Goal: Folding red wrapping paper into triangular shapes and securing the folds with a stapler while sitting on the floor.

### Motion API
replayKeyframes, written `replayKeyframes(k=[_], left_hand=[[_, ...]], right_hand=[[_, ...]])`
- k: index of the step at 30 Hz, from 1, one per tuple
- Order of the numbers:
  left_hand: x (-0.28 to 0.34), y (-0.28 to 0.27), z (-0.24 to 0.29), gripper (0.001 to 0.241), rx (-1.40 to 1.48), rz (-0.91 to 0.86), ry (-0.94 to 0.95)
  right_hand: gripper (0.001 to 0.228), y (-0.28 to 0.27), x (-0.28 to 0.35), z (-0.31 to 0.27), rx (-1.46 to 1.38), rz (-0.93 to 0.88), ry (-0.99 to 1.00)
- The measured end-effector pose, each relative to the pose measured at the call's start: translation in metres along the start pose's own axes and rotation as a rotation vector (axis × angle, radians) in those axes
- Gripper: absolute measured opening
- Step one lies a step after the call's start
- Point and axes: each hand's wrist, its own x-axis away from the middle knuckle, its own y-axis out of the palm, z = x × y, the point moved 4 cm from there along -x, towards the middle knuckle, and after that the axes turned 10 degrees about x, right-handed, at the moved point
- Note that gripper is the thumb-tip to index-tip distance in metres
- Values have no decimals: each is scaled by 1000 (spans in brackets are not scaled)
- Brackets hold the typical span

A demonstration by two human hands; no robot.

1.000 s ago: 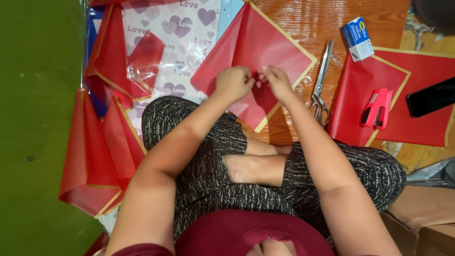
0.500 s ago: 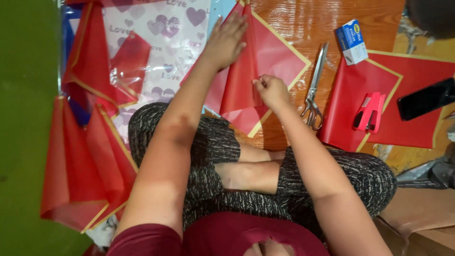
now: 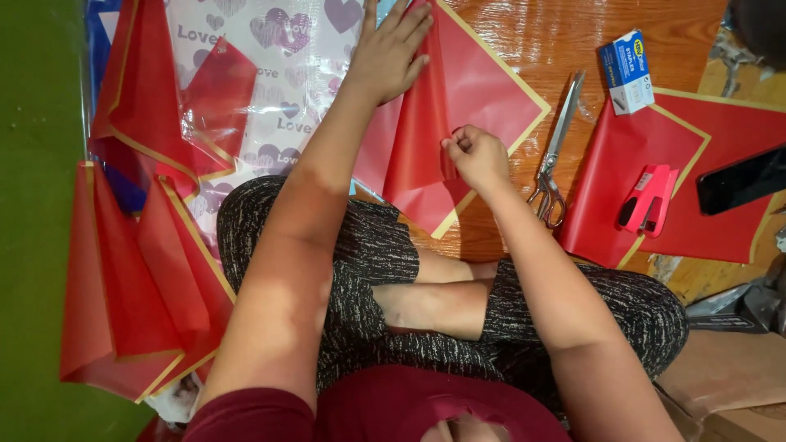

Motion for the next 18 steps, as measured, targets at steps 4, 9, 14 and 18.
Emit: replayKeyframes(k=[4,9,14,18], left_hand=[[-2,-6,5,57,23,-42,-44],[-4,-6,7,58,90,-104,-1],[-2,-3,-3,61,56,-139,-115],[-2,-8,0,62,82,-114,-99]], right_hand=[[21,1,1,1,28,3,13],[20,-1,3,0,11,33,16],[19,-1,3,-1,16,30,15],[18,1,1,2,28,29,-1]])
